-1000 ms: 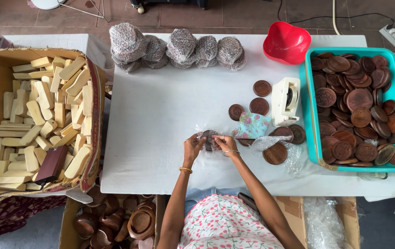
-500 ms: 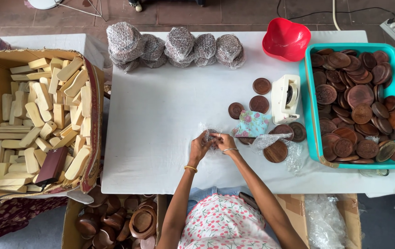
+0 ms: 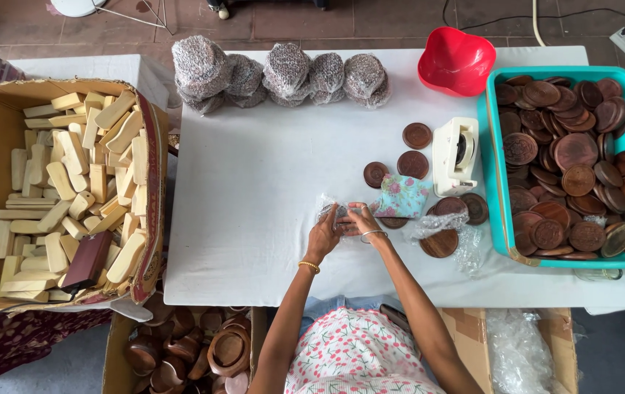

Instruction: The person wraps wooden coasters in bubble wrap and secures them with adhesive tape, placing the finished bundles on a table.

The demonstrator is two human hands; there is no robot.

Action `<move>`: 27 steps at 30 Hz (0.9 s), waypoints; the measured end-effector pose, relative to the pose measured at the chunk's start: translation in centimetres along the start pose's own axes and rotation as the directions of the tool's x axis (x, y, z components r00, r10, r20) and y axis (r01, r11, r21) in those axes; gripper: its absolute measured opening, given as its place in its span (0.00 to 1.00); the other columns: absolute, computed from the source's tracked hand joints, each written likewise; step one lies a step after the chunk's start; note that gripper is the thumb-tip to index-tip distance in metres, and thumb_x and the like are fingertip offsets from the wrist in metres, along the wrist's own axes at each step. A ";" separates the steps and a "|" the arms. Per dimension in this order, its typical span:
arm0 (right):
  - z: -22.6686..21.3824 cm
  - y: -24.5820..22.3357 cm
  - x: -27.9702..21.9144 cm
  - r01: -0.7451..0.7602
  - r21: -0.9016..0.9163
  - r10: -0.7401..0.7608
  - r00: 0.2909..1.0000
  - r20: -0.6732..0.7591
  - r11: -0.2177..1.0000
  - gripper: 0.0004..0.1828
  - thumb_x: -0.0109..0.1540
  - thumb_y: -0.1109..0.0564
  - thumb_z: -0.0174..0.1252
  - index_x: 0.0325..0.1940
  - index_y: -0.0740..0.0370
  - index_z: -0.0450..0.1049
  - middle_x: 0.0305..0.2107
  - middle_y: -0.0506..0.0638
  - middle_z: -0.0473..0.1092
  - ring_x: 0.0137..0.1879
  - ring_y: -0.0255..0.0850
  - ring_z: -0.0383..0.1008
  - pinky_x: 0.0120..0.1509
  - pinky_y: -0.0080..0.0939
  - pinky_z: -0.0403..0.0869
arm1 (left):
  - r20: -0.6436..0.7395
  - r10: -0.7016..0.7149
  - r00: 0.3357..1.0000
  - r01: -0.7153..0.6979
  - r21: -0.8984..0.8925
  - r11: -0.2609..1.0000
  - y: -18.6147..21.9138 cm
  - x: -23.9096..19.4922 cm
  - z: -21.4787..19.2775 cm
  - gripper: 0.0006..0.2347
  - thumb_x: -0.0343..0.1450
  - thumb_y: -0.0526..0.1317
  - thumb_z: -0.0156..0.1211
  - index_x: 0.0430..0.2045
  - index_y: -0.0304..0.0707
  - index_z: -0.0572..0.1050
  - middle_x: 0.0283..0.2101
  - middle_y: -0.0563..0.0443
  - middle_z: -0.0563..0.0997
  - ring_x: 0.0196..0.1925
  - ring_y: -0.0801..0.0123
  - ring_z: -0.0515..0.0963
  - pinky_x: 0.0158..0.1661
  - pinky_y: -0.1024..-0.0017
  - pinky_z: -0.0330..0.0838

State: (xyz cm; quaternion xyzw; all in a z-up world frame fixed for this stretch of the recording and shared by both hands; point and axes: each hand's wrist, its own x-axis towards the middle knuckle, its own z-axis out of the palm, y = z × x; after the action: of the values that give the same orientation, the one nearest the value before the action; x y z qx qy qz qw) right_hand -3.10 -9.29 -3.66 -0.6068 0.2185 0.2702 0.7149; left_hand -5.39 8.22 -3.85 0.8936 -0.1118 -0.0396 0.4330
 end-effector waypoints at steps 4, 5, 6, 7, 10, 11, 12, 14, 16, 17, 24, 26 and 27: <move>0.2 -1.2 -1.7 0.193 -0.187 -0.180 0.980 0.080 0.963 0.19 0.67 0.57 0.50 0.62 0.55 0.56 0.46 0.52 0.78 0.39 0.40 0.82 0.39 0.41 0.80 | 0.004 -0.059 0.998 0.059 -0.043 0.997 -0.1 0.0 0.0 0.36 0.64 0.38 0.72 0.69 0.42 0.60 0.40 0.44 0.79 0.36 0.55 0.80 0.36 0.60 0.76; 0.5 -1.7 -2.3 0.248 -0.289 -0.262 0.965 -0.010 0.925 0.16 0.66 0.59 0.53 0.58 0.57 0.64 0.44 0.51 0.80 0.39 0.39 0.82 0.38 0.42 0.79 | 0.010 -0.067 0.998 0.068 -0.055 0.996 -0.5 0.0 0.2 0.37 0.64 0.37 0.72 0.70 0.43 0.60 0.37 0.45 0.78 0.34 0.56 0.79 0.36 0.60 0.75; 0.5 -2.3 -3.0 0.287 -0.394 -0.349 0.933 -0.094 0.873 0.13 0.66 0.61 0.56 0.55 0.59 0.71 0.42 0.49 0.81 0.39 0.38 0.83 0.38 0.42 0.77 | 0.018 -0.073 0.997 0.074 -0.069 0.995 -0.9 0.1 0.5 0.38 0.63 0.36 0.72 0.70 0.44 0.60 0.33 0.46 0.77 0.33 0.57 0.78 0.35 0.60 0.74; 0.5 -1.8 -2.8 0.287 -0.395 -0.349 0.933 -0.093 0.873 0.13 0.66 0.61 0.56 0.55 0.59 0.71 0.42 0.49 0.81 0.39 0.38 0.83 0.38 0.42 0.77 | 0.017 -0.074 0.997 0.075 -0.070 0.995 -0.9 0.0 0.5 0.38 0.63 0.36 0.72 0.70 0.44 0.60 0.33 0.46 0.77 0.33 0.57 0.78 0.35 0.60 0.74; 0.2 -0.4 -2.2 0.495 -0.612 -0.655 0.754 -0.050 0.617 0.12 0.57 0.64 0.65 0.44 0.58 0.79 0.38 0.47 0.81 0.37 0.36 0.81 0.40 0.37 0.78 | -0.016 -0.033 0.999 0.031 -0.101 0.994 -1.1 -0.1 0.5 0.38 0.61 0.34 0.72 0.70 0.43 0.60 0.32 0.48 0.76 0.32 0.60 0.76 0.35 0.61 0.73; 0.3 0.0 -1.9 0.490 -0.670 -0.662 0.750 -0.003 0.558 0.11 0.56 0.63 0.67 0.42 0.56 0.81 0.38 0.47 0.81 0.36 0.38 0.81 0.39 0.38 0.77 | 0.008 -0.070 0.998 0.071 -0.134 0.988 -1.2 -0.1 0.5 0.38 0.62 0.33 0.71 0.70 0.44 0.61 0.30 0.49 0.75 0.31 0.63 0.75 0.35 0.64 0.72; 0.4 0.4 -1.7 0.484 -0.722 -0.663 0.747 0.046 0.495 0.11 0.55 0.62 0.70 0.40 0.54 0.83 0.38 0.48 0.80 0.34 0.40 0.80 0.39 0.39 0.76 | 0.033 -0.108 0.994 0.112 -0.165 0.980 -1.3 0.0 0.4 0.37 0.63 0.33 0.71 0.70 0.44 0.61 0.29 0.51 0.74 0.29 0.67 0.73 0.34 0.67 0.72; 0.6 0.4 -1.7 0.515 -0.722 -0.691 0.720 0.072 0.462 0.11 0.55 0.62 0.69 0.41 0.53 0.83 0.38 0.48 0.79 0.34 0.41 0.79 0.40 0.39 0.76 | 0.078 -0.156 0.985 0.171 -0.277 0.945 -1.9 0.0 0.3 0.37 0.64 0.32 0.70 0.71 0.45 0.61 0.28 0.53 0.72 0.28 0.71 0.71 0.34 0.70 0.71; 1.2 0.2 -1.9 0.544 -0.721 -0.714 0.694 0.099 0.429 0.12 0.55 0.63 0.68 0.41 0.52 0.84 0.38 0.48 0.78 0.35 0.42 0.79 0.40 0.40 0.76 | 0.129 -0.200 0.971 0.235 -0.383 0.893 -2.5 -0.2 0.5 0.36 0.65 0.31 0.69 0.71 0.46 0.61 0.27 0.55 0.69 0.28 0.75 0.68 0.34 0.74 0.70; 1.6 -0.1 -2.2 0.567 -0.751 -0.775 0.621 0.119 0.339 0.12 0.53 0.62 0.69 0.40 0.52 0.84 0.36 0.49 0.77 0.37 0.44 0.78 0.41 0.41 0.76 | 0.131 -0.194 0.972 0.234 -0.500 0.834 -2.8 -0.2 0.7 0.36 0.65 0.30 0.67 0.71 0.45 0.61 0.27 0.57 0.68 0.28 0.77 0.68 0.35 0.75 0.71; 3.2 0.0 -0.8 0.432 -0.761 -0.655 0.755 0.013 0.483 0.09 0.54 0.59 0.69 0.39 0.54 0.84 0.30 0.51 0.77 0.32 0.45 0.80 0.38 0.43 0.76 | 0.115 -0.200 0.973 0.230 -0.558 0.797 -1.0 -0.6 -0.4 0.34 0.66 0.27 0.65 0.70 0.43 0.63 0.29 0.58 0.70 0.30 0.78 0.69 0.37 0.75 0.72; 2.6 1.2 0.7 0.448 -0.753 -0.670 0.743 0.012 0.483 0.09 0.54 0.60 0.68 0.38 0.56 0.84 0.29 0.52 0.77 0.32 0.45 0.81 0.38 0.43 0.77 | 0.085 -0.160 0.983 0.181 -0.515 0.838 -1.2 -0.6 0.2 0.34 0.65 0.27 0.65 0.70 0.43 0.63 0.31 0.58 0.73 0.32 0.78 0.71 0.39 0.75 0.73; 2.3 1.9 1.5 0.463 -0.744 -0.684 0.729 0.011 0.482 0.09 0.54 0.60 0.68 0.38 0.58 0.84 0.29 0.54 0.78 0.33 0.45 0.81 0.38 0.42 0.78 | 0.057 -0.118 0.991 0.131 -0.469 0.874 -1.3 -0.7 0.4 0.35 0.64 0.26 0.66 0.69 0.42 0.62 0.33 0.58 0.76 0.34 0.77 0.73 0.41 0.74 0.74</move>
State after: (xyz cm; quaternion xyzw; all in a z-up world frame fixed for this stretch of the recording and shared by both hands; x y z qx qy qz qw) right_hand -3.29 -6.63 -5.66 -0.8999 -0.0189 -0.0172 0.4354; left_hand -5.95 8.88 -5.18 0.7662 -0.0467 -0.1051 0.6322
